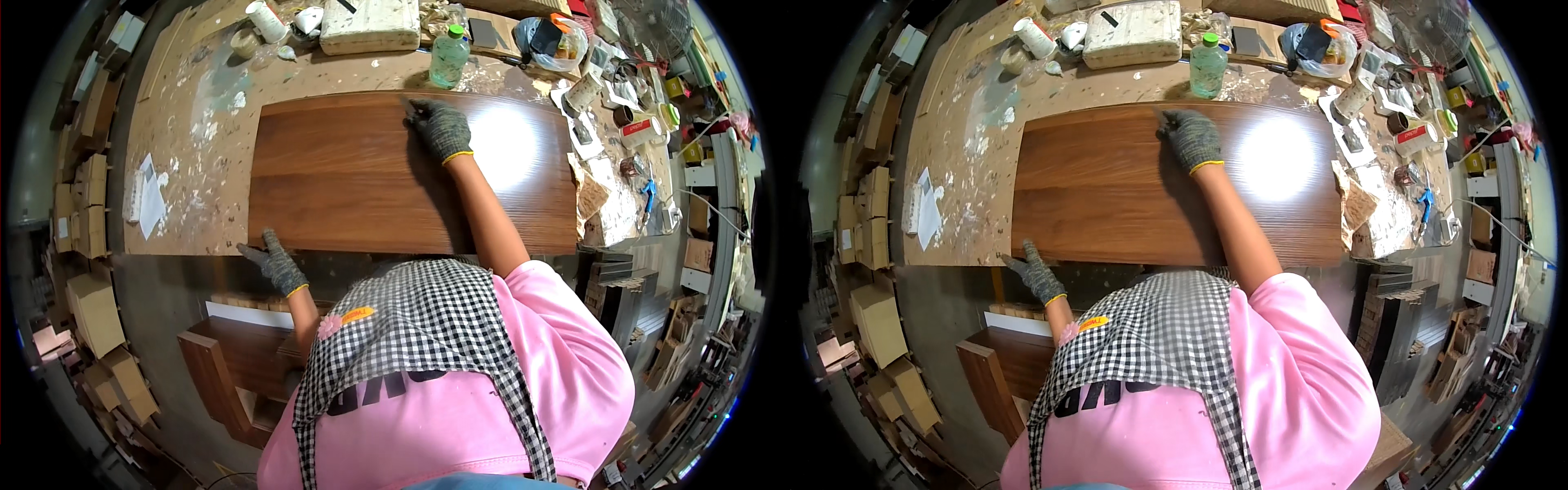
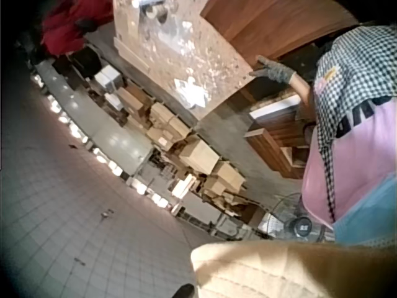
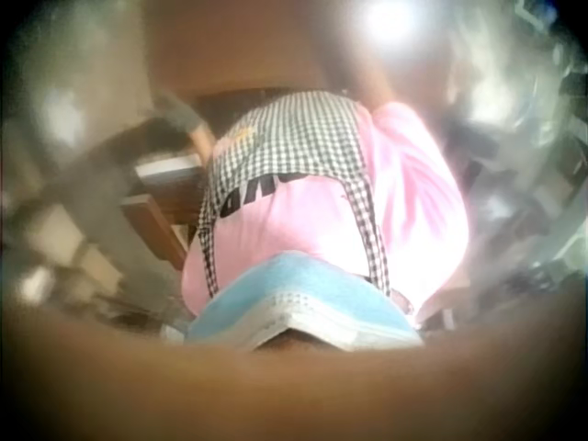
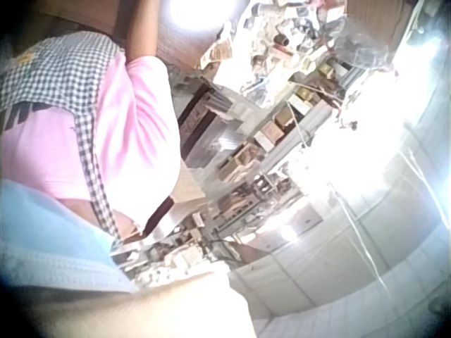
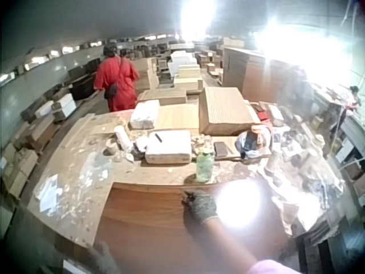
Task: The person moves wooden panels from a pallet to a workbench, wipes the surfaces with a cloth, and applies a substance to the edges and corners by hand.
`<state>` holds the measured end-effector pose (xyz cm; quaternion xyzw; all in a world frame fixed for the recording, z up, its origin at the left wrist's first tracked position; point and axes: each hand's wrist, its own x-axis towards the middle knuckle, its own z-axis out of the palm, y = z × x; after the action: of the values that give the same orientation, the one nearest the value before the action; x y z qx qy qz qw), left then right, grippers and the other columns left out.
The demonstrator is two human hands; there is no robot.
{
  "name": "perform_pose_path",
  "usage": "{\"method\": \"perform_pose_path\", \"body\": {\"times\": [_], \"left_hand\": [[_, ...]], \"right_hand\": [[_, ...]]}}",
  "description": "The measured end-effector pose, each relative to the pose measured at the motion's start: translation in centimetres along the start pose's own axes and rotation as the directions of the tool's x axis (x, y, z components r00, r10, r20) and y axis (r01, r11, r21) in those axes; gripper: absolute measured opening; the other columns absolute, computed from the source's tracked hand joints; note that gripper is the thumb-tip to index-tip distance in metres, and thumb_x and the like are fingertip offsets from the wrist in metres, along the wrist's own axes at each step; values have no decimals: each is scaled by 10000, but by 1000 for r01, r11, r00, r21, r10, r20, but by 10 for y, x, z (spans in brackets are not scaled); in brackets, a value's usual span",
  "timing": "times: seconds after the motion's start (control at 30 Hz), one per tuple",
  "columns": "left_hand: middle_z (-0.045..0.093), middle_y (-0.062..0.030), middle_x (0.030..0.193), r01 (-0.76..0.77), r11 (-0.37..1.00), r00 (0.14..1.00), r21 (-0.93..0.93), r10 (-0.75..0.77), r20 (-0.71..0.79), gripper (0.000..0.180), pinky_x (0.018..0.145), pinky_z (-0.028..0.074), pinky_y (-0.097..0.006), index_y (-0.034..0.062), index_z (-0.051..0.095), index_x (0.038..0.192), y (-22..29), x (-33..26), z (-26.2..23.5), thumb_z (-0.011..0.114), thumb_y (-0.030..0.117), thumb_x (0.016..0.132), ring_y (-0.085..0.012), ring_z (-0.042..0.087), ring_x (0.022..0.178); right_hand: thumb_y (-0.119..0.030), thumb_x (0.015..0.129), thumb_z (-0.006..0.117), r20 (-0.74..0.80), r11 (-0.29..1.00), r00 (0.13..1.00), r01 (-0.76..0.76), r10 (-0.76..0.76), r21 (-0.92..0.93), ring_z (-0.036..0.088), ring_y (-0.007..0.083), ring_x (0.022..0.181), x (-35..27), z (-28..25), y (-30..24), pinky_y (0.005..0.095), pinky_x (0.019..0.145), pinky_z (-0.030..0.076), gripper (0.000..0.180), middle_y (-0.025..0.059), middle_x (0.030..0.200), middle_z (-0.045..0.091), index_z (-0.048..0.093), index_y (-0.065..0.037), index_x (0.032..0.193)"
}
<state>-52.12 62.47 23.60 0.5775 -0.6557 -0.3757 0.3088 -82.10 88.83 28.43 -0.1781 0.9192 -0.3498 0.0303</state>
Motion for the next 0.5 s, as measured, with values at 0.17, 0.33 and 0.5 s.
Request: {"method": "perform_pose_path", "body": {"times": [0.17, 0.33, 0.5], "left_hand": [[232, -192, 1596, -27, 988, 999, -151, 31, 22, 904, 1087, 446, -454, 125, 99, 1592, -39, 11, 16, 691, 303, 932, -345, 395, 1363], [270, -207, 1566, -54, 936, 998, -348, 63, 14, 890, 1090, 440, -465, 120, 116, 1589, -26, 2, 22, 696, 255, 928, -348, 418, 1328], [278, -194, 1554, -87, 911, 996, -402, 95, -2, 836, 1150, 355, -447, 90, 146, 1577, -24, 0, 18, 675, 210, 940, -319, 390, 1340]], "right_hand": [[-397, 851, 712, 23, 995, 997, -72, 73, -65, 672, 328, 997, 10, 12, -9, 427, 883, 523, 391, 132, 1072, 716, 716, -160, 1162], [-387, 864, 678, 0, 998, 999, -36, 36, -46, 668, 345, 985, 13, 29, -11, 453, 873, 520, 359, 151, 1050, 712, 728, -149, 1127], [-339, 858, 682, 18, 997, 999, -46, 47, -56, 667, 366, 974, 17, 31, -16, 466, 858, 518, 341, 166, 1041, 709, 727, -127, 1122]]}}
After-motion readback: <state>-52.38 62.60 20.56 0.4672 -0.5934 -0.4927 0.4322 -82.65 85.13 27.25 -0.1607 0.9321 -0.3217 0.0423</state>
